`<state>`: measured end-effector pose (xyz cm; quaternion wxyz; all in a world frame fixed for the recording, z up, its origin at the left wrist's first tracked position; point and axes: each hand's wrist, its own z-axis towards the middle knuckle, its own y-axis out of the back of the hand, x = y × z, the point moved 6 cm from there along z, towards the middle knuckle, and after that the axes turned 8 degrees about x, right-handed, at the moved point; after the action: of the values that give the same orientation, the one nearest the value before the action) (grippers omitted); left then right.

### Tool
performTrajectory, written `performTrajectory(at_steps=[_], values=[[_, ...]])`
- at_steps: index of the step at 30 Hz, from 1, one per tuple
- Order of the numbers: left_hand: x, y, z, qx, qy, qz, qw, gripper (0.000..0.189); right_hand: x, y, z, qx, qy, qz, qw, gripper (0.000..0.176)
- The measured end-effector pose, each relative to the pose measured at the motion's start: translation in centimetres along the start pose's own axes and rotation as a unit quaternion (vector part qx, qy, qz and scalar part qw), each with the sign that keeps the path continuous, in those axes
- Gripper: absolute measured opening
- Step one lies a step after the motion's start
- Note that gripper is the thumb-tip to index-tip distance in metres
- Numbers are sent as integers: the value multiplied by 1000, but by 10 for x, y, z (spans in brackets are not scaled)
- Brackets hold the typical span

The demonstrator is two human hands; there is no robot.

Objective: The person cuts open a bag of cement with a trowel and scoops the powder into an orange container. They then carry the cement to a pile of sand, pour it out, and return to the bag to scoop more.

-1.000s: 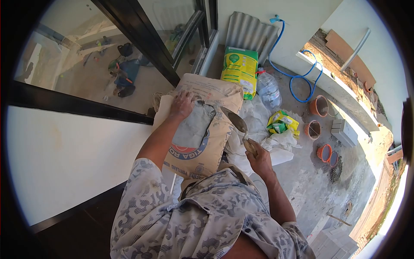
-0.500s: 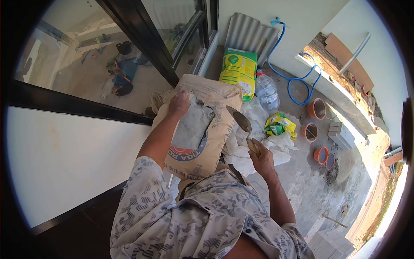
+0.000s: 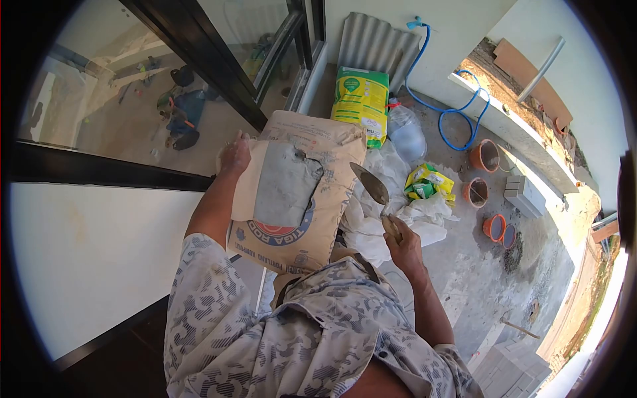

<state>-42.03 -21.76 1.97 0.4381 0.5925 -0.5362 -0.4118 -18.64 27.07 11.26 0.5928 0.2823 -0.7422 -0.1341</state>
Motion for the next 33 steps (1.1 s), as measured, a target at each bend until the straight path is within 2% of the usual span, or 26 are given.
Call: performTrajectory(at_steps=[5, 8, 10, 11, 14, 17, 18, 21, 24, 25, 26, 27, 28, 29, 30, 32, 33], values=[[18, 11, -16, 47, 25, 11, 999, 31, 2, -9, 3, 27, 3, 0, 1000, 48], [19, 7, -31, -146, -87, 6, 985, 36, 15, -12, 6, 32, 24, -2, 999, 48], [8, 14, -54, -191, -132, 59, 971, 35, 21, -15, 10, 36, 37, -1, 999, 49], [-1, 17, -68, -212, -154, 86, 961, 34, 24, -17, 12, 38, 42, 1, 998, 50], [-19, 2, -111, -153, -215, 47, 963, 27, 36, -24, 18, 87, 1, 3, 996, 52], [-18, -24, -139, -90, -168, 15, 982, 25, 45, -33, 23, 140, -54, 20, 988, 51], [-19, -19, -147, -26, -123, 10, 992, 33, 45, -37, 24, 153, -58, 29, 986, 51], [8, -56, -150, 42, 11, -125, 991, 48, 43, -52, 30, 190, -58, 41, 979, 49], [18, -70, -143, 145, 62, -231, 960, 62, 51, -53, 31, 195, -44, 18, 980, 47], [18, -73, -140, 133, 41, -245, 959, 64, 54, -50, 29, 188, -53, 17, 981, 48], [21, -78, -136, 119, 24, -239, 963, 65, 52, -50, 29, 169, -6, 11, 986, 48], [30, -98, -128, 82, -61, -206, 973, 67, 51, -51, 27, 160, 21, 7, 987, 48], [37, -101, -128, 74, 7, -324, 943, 68, 51, -49, 24, 153, 8, 38, 987, 48], [54, -125, -119, 38, -13, -342, 939, 71, 50, -48, 22, 152, 9, 60, 987, 48], [46, -107, -129, 80, 33, -454, 887, 76, 47, -47, 19, 129, 18, 59, 990, 48], [51, -108, -131, 92, 104, -481, 866, 84, 43, -42, 11, 103, 25, 58, 993, 48], [60, -118, -123, 95, 109, -509, 848, 84, 43, -40, 6, 97, 21, 60, 993, 48]])
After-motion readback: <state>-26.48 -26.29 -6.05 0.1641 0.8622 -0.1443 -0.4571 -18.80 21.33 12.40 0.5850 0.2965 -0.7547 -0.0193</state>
